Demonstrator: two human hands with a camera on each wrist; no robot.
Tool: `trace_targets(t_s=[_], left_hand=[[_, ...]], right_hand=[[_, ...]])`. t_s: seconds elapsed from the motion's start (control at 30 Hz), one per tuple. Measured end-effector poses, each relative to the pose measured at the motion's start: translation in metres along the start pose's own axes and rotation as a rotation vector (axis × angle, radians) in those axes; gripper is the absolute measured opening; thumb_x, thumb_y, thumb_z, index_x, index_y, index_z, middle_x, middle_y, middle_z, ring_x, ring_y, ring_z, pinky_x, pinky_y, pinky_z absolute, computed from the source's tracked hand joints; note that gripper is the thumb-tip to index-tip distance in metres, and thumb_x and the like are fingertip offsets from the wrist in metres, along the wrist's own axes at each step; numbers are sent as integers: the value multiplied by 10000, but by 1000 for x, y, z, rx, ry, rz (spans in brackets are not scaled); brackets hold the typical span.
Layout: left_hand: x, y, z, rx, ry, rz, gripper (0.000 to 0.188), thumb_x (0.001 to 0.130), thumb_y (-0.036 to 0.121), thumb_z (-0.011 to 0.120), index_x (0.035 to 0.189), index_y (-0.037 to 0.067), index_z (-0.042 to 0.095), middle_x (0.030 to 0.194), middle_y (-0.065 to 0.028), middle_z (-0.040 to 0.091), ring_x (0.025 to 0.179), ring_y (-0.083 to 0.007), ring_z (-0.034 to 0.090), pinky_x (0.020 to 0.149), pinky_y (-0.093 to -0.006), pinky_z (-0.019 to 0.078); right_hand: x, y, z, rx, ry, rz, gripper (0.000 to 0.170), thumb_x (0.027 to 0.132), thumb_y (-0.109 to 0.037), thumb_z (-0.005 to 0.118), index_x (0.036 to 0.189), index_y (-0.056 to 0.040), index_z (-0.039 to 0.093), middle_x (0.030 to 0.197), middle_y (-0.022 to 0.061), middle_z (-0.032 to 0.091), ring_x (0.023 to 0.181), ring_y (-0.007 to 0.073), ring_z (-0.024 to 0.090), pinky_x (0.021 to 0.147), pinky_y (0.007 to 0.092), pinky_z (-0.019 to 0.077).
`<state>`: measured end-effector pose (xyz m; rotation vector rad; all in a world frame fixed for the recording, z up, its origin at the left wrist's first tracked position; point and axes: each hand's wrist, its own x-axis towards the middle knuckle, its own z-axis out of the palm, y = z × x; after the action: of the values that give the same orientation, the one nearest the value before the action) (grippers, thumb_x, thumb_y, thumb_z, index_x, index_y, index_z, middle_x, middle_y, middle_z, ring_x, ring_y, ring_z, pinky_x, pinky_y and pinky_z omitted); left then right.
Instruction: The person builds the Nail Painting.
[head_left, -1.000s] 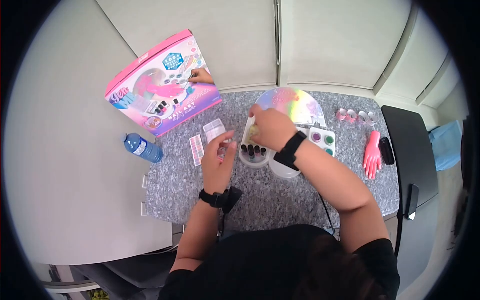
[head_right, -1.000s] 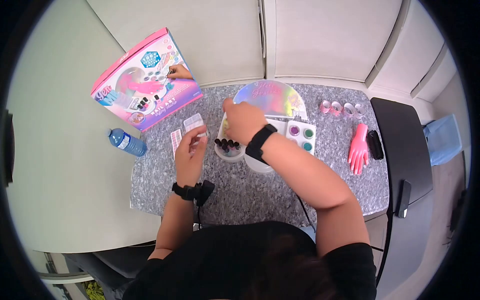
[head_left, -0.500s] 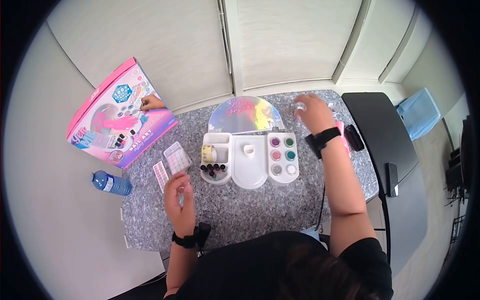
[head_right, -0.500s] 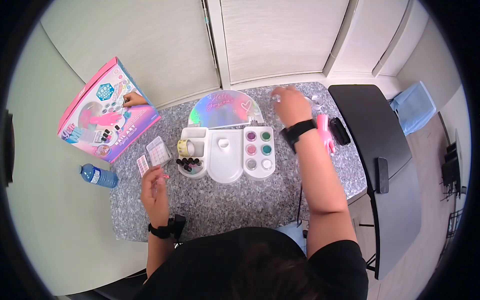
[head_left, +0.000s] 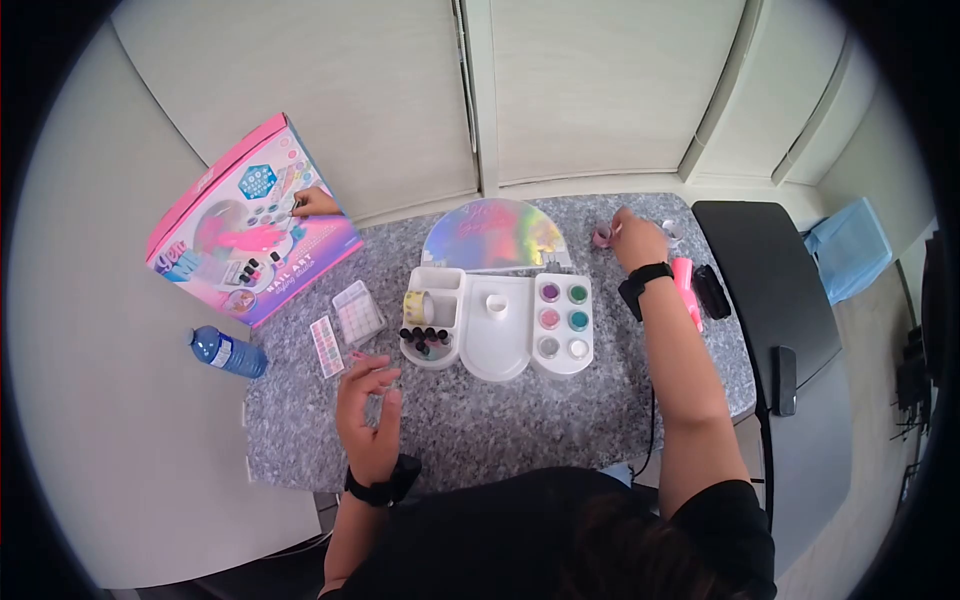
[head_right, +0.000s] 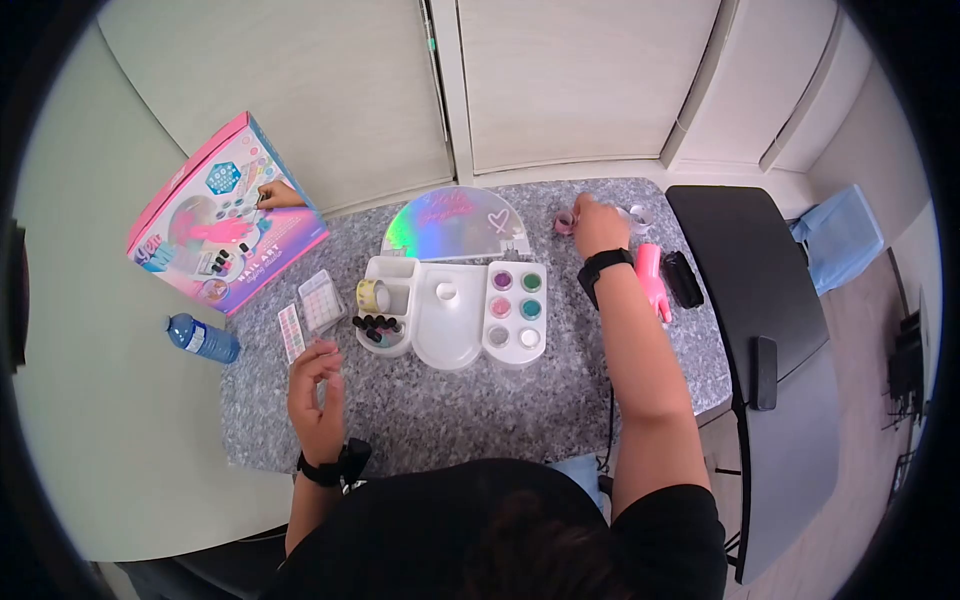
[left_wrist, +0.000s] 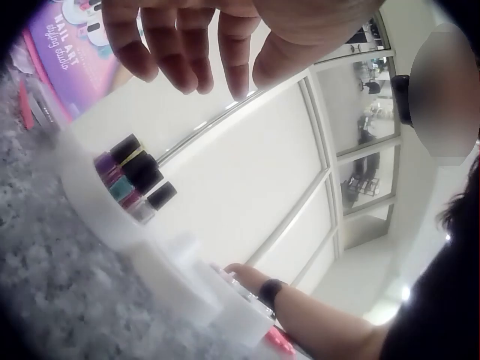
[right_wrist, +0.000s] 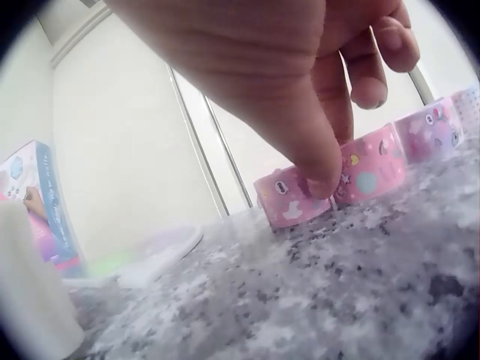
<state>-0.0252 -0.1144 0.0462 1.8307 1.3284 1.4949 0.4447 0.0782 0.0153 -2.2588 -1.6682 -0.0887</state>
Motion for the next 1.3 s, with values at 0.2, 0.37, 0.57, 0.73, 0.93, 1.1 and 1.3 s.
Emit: trace_targets(t_s=[0.2, 0.37, 0.57, 0.73, 0.93, 1.1, 1.3], left_hand=[[-6, 6, 0, 20, -59, -6, 221, 991, 86, 734, 1199, 34, 784, 1345, -151, 739, 1128, -252, 701, 958, -369, 558], [-2, 18, -3, 77, -148, 14, 229, 983, 84, 740, 1203, 44, 790, 1330, -161, 752, 1174, -298, 716, 993, -403, 562], [1, 22, -1, 119, -401, 62, 289, 984, 196, 821, 1253, 96, 794, 1375, -98, 761, 1253, -333, 711, 1084, -452, 531], [-8, 21, 10, 180, -709, 146, 565, 843, 358, 943, 1327, 132, 761, 1383, -63, 761, 1311, -327, 682, 1135, -469, 495], [-24, 2, 13, 305, -822, 146, 612, 873, 347, 925, 1412, 146, 716, 1415, -68, 734, 1319, -337, 670, 1124, -477, 503], [-15, 11, 14, 254, -739, 162, 637, 873, 335, 927, 1441, 154, 703, 1464, -72, 712, 1284, -328, 684, 1122, -469, 507], [-7, 23, 16, 237, -682, 261, 530, 865, 317, 934, 1327, 169, 720, 1579, -77, 642, 1283, -306, 689, 1096, -478, 524]], right_hand=[[-14, -1, -2, 184, -56, -94, 86, 970, -166, 756, 1020, -159, 825, 1015, 150, 828, 1021, 387, 791, 878, 523, 627], [-65, -44, -73, 356, 113, -283, 100, 956, -123, 779, 1032, -91, 835, 980, 159, 824, 972, 403, 774, 873, 516, 612], [-211, -121, -129, 529, -313, -786, 123, 915, -110, 804, 1022, -171, 806, 979, 33, 784, 975, 289, 730, 845, 434, 607], [-243, -124, -69, 418, -422, -941, 101, 943, -130, 769, 1044, -139, 765, 989, 24, 762, 1004, 284, 734, 857, 419, 609], [-243, -126, -70, 488, -328, -901, 213, 949, -141, 725, 1161, -120, 713, 1050, 50, 739, 1012, 293, 727, 861, 431, 608], [-245, -113, -61, 362, -368, -917, 198, 951, -143, 691, 1148, -119, 702, 1078, 62, 713, 1017, 289, 728, 855, 426, 612], [-246, -119, -71, 407, -323, -930, 222, 956, -133, 673, 1168, -184, 709, 1131, 38, 685, 1016, 274, 737, 831, 420, 615]])
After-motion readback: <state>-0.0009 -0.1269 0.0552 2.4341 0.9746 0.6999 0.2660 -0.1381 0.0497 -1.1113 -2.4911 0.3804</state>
